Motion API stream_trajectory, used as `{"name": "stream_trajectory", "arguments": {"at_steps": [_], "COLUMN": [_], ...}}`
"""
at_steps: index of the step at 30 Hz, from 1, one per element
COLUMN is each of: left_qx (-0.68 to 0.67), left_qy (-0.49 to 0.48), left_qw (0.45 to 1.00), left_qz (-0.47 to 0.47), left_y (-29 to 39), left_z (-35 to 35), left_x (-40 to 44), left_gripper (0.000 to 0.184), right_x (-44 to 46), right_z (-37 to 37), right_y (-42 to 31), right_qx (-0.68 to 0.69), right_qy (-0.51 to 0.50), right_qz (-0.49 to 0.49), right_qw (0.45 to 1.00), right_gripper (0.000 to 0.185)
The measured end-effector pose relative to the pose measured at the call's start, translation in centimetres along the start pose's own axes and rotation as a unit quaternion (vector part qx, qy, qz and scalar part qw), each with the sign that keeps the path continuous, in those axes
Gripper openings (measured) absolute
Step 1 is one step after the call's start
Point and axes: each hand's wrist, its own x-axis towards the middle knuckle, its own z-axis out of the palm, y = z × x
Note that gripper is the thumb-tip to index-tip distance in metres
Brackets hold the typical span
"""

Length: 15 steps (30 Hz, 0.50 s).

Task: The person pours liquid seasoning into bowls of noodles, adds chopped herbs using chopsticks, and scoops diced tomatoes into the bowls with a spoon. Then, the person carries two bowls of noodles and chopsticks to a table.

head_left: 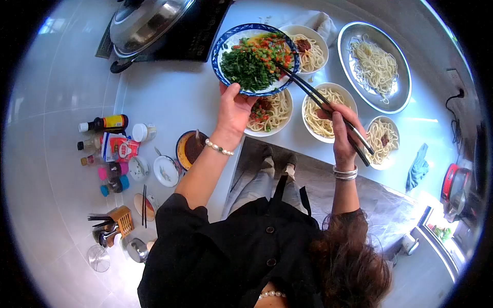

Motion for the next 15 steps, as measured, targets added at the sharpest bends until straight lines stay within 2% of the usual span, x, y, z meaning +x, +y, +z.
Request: {"name": "stream_trajectory", "arguments": {"at_steps": [15], "left_qx": [0.067], "left_qy": [0.011], "left_qw": [0.997], "left_qz": [-0.046], "left_y": [1.5], "left_z": [-1.0], "left_x": [1.4], "left_gripper": [0.041], "right_x": [2.1], "right_z": [0.3], "right_y": [3.6], "right_qx": [-0.05], "right_qy": [0.0], "right_qz": [-0.034], "right_qw": [0.998], "right_gripper": [0.016]}}
